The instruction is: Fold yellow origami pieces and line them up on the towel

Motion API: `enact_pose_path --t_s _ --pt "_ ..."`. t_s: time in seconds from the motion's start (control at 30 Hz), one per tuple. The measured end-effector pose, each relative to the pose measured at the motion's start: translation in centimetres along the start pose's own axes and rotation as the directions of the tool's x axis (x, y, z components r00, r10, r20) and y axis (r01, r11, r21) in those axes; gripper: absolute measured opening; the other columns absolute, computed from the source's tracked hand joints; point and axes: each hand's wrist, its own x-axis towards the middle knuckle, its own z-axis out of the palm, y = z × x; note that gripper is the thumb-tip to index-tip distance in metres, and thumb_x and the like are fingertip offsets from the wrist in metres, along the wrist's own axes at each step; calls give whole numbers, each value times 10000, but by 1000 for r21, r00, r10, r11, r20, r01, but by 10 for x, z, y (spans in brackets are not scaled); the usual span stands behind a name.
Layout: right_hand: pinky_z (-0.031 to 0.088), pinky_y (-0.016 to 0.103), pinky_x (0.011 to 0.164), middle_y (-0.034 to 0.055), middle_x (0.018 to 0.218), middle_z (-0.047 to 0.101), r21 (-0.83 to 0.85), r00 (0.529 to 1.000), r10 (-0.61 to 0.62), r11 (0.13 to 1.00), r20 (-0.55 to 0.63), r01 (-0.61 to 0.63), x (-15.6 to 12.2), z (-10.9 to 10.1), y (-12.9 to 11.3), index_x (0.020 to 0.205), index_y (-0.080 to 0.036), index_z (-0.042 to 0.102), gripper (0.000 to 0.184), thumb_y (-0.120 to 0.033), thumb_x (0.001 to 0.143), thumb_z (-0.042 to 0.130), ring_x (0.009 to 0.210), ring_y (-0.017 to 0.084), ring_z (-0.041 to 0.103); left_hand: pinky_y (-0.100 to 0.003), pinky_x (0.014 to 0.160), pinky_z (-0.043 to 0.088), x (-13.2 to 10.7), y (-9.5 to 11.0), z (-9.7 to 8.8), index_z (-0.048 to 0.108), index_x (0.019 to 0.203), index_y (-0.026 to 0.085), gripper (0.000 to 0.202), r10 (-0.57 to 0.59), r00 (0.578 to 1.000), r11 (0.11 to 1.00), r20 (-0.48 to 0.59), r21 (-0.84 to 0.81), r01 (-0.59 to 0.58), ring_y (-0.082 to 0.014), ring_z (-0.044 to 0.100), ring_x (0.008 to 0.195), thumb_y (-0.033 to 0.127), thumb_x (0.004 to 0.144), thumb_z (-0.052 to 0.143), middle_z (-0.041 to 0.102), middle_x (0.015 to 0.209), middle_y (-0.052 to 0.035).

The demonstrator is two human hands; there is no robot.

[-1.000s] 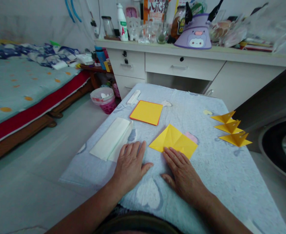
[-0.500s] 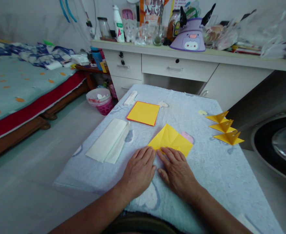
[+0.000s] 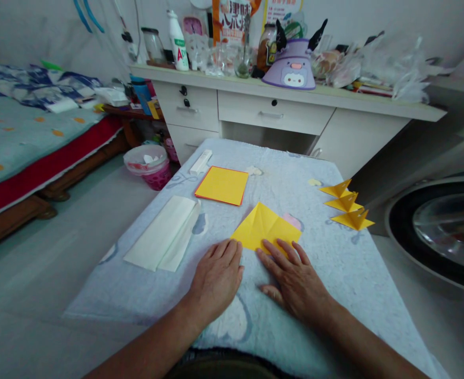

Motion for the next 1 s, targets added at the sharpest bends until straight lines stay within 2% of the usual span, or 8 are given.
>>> enact_pose_path --t_s 0.23,0.37,0.47,0.63,0.7,0.8,0.9,1.0 --pt "267 563 1085 93 1526 384 72 999 -16 997 -29 18 -11 0 12 1486 -251 340 685 -610 912 442 1354 357 333 -427 1032 403 1 -2 0 542 1290 130 396 7 1000 1000 25 21 -7 -264 500 1185 218 905 520 583 1272 -117" --pt "406 451 989 190 1310 536 247 961 231 950 -153 -189 -4 -3 15 1376 -106 438 546 -437 943 469 1185 293 482 -448 968 445 4 2 -4 501 1351 234 482 38 998 998 54 51 -41 -289 502 1158 293 884 606 575 1225 -110" --pt "446 414 875 151 1066 598 320 889 430 873 -154 -367 8 -5 18 1096 -122 592 329 -385 914 517 996 265 537 -473 911 466 6 6 -9 484 1368 305 580 36 998 996 59 79 -40 -323 510 1122 435 835 672 575 1176 -119" --pt "404 378 780 83 963 592 304 852 518 827 -83 -473 22 -1 21 777 -203 634 216 -375 885 562 902 240 520 -517 941 433 7 6 -10 518 1334 273 570 48 998 996 51 74 -52 -333 510 1124 509 832 651 585 1166 -126" --pt "385 370 762 79 964 591 311 833 547 810 -90 -498 24 1 20 717 -203 627 234 -349 886 558 903 239 510 -530 1025 374 8 5 -6 521 1321 246 542 89 996 995 22 42 -89 -322 481 1194 490 852 636 568 1240 -118" --pt "368 367 756 74 958 590 328 814 574 789 -91 -520 25 3 19 692 -203 631 255 -338 892 549 906 237 504 -469 1133 288 9 5 4 518 1304 168 517 183 983 983 1 -17 -183 -283 434 1280 432 873 631 510 1370 -116" --pt "363 368 755 74 953 588 331 805 587 780 -88 -532 25 4 18 693 -204 643 278 -339 907 527 906 237 497 -395 1102 349 11 7 10 491 1322 135 539 202 979 978 26 -63 -200 -260 474 1241 376 867 651 538 1343 -111" --pt "365 373 761 78 942 588 324 798 593 780 -111 -535 25 7 19 678 -201 641 284 -340 902 537 895 238 491 -394 1068 384 11 8 10 447 1367 187 562 201 979 977 28 -85 -198 -259 478 1229 376 875 642 537 1340 -90"
